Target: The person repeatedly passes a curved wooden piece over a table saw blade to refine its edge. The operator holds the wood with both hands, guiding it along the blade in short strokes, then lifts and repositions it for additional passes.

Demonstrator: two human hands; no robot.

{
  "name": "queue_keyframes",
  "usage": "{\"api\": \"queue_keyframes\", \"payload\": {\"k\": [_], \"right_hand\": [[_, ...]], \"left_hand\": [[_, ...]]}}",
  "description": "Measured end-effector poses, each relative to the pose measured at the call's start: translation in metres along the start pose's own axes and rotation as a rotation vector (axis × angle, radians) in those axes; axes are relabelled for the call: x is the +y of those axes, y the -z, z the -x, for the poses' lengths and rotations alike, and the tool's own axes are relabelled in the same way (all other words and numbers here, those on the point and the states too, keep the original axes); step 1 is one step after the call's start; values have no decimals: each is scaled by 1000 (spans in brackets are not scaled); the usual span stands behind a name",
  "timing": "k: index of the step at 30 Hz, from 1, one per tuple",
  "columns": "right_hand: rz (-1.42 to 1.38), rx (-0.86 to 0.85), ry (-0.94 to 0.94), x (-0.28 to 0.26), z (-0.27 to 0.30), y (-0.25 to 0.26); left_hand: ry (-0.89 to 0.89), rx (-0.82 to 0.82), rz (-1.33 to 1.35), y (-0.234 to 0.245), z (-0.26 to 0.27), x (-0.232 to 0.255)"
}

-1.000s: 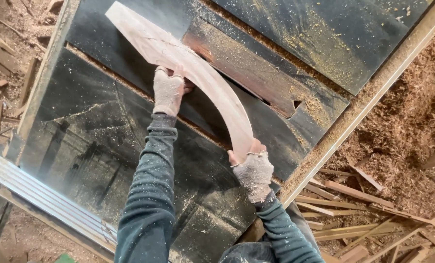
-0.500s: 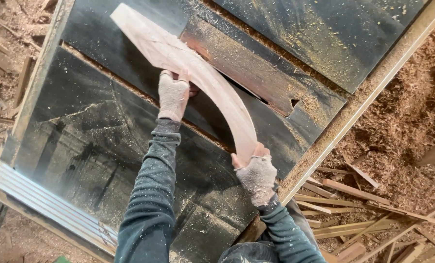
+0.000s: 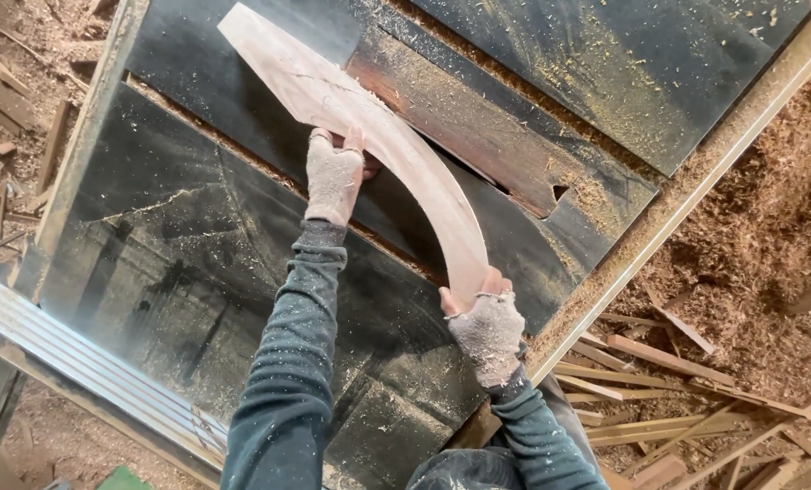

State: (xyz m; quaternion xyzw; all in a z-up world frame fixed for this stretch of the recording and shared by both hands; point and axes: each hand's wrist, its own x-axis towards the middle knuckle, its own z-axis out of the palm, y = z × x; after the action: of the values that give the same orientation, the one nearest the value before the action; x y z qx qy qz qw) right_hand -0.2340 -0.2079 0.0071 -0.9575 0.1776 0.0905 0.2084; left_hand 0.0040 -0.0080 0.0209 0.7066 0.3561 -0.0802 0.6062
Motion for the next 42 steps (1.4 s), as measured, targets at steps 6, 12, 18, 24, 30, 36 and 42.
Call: {"api": "queue_keyframes", "payload": {"k": [6,12,18,24,30,36,42], "right_hand": [[-12,40,14,15,9,-5],[-11,22,-10,25,16,-10],[-46,-33,-61,21,19,6],[-15,-40,-65,25,24,7],[16,1,-27,14,14,-8],[-24,7,-19,14,18,3],[0,-24,-59,41,34,1]], "left_hand": [[-1,-25,10,-7,13,-2],[-9,-46,31,-10,14,-14],[-11,-65,30,-12,15,-22],[9,-87,28,-10,15,-33],[-16,-75,7,0,4,-15],[-12,-85,19,-8,3,-22],[4,-62,-125,-21,23,-34]]}}
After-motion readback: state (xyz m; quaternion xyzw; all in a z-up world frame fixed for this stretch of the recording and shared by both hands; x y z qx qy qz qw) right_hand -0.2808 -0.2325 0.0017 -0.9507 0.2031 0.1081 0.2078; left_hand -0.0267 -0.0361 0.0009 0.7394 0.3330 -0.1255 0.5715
